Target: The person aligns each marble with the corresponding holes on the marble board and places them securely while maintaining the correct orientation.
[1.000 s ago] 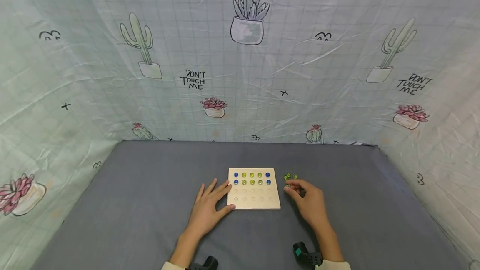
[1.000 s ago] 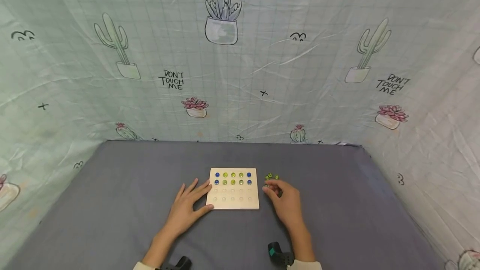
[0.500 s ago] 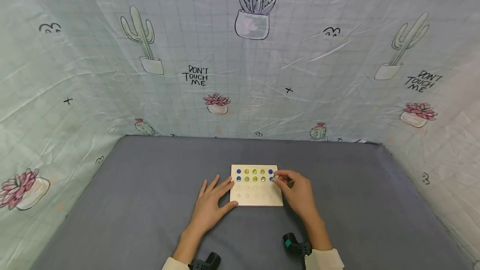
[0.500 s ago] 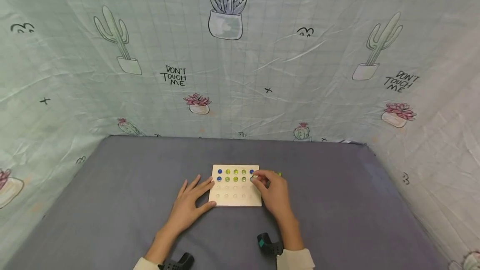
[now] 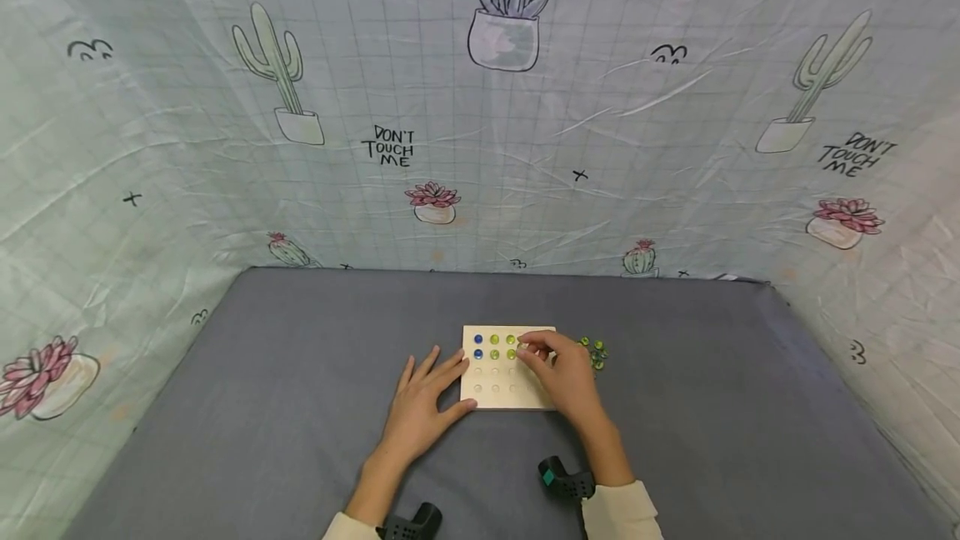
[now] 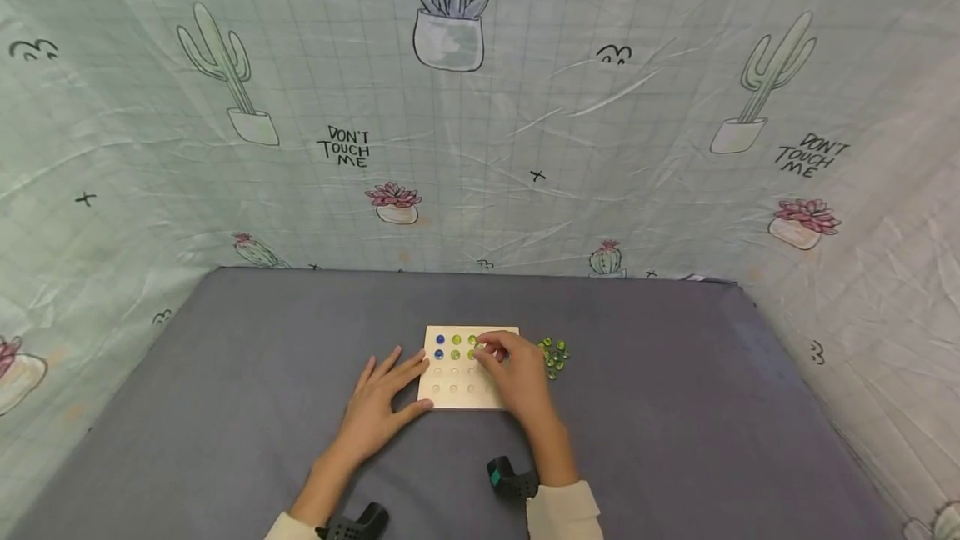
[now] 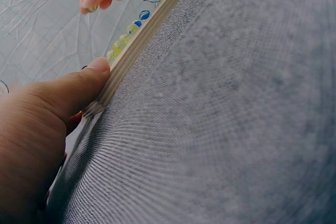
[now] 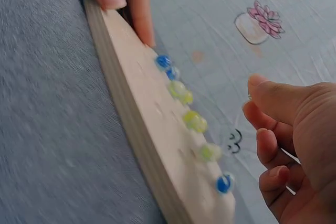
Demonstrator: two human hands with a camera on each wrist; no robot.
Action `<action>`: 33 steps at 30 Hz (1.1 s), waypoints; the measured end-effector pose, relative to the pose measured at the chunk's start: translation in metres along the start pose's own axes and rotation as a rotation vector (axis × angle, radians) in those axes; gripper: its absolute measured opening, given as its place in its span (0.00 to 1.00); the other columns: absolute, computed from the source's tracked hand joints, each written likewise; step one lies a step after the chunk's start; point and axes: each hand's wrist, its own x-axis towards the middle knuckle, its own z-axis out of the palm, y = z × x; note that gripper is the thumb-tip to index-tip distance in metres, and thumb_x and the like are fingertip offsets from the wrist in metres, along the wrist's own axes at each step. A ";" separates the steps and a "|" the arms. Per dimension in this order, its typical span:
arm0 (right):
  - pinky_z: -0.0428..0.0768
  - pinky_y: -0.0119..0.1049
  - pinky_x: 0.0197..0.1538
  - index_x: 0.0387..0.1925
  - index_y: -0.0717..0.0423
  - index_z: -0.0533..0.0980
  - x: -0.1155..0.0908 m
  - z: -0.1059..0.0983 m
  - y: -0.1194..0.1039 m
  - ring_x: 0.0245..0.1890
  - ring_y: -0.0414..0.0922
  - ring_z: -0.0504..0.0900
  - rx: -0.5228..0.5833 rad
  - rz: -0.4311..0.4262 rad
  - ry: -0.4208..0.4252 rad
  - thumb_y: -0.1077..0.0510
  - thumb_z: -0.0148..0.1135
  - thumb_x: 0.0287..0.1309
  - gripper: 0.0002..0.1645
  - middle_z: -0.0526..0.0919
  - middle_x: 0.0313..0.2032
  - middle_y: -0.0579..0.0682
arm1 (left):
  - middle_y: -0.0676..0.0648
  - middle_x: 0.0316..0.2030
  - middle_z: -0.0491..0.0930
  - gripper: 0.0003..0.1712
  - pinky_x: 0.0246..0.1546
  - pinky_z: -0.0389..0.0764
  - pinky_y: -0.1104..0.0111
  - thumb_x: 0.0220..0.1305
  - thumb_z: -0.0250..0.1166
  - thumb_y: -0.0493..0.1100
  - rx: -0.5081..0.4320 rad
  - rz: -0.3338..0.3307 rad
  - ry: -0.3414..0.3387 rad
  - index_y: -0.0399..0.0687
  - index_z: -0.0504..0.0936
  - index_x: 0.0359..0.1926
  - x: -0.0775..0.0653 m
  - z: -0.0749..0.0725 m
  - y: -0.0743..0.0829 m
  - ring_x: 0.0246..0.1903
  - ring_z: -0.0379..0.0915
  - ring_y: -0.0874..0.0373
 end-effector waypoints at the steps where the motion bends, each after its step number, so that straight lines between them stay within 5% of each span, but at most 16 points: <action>1: 0.72 0.30 0.25 0.38 0.52 0.84 0.000 0.003 -0.001 0.24 0.36 0.73 0.001 -0.006 -0.002 0.58 0.71 0.52 0.09 0.78 0.25 0.38 | 0.53 0.65 0.68 0.38 0.69 0.42 0.45 0.53 0.70 0.60 -0.001 0.001 0.000 0.53 0.75 0.64 0.000 0.000 0.000 0.68 0.54 0.45; 8: 0.72 0.29 0.23 0.37 0.52 0.83 -0.002 0.023 -0.010 0.23 0.34 0.73 -0.020 -0.119 -0.046 0.59 0.71 0.52 0.09 0.78 0.25 0.38 | 0.53 0.65 0.69 0.38 0.70 0.43 0.45 0.53 0.69 0.60 0.003 0.016 0.000 0.53 0.75 0.64 0.001 0.000 0.001 0.68 0.54 0.46; 23: 0.75 0.28 0.27 0.39 0.53 0.83 -0.009 0.053 -0.011 0.24 0.33 0.73 -0.001 -0.137 -0.130 0.58 0.70 0.53 0.10 0.78 0.26 0.38 | 0.55 0.65 0.68 0.36 0.70 0.41 0.46 0.55 0.67 0.61 0.007 0.002 -0.005 0.54 0.75 0.64 0.000 0.000 -0.002 0.69 0.52 0.47; 33: 0.75 0.28 0.28 0.40 0.51 0.83 -0.013 0.054 -0.006 0.25 0.33 0.73 -0.075 -0.132 -0.151 0.57 0.71 0.53 0.11 0.76 0.27 0.37 | 0.53 0.64 0.69 0.36 0.69 0.43 0.45 0.54 0.69 0.59 0.009 0.013 0.008 0.53 0.76 0.63 0.000 0.001 0.000 0.68 0.54 0.45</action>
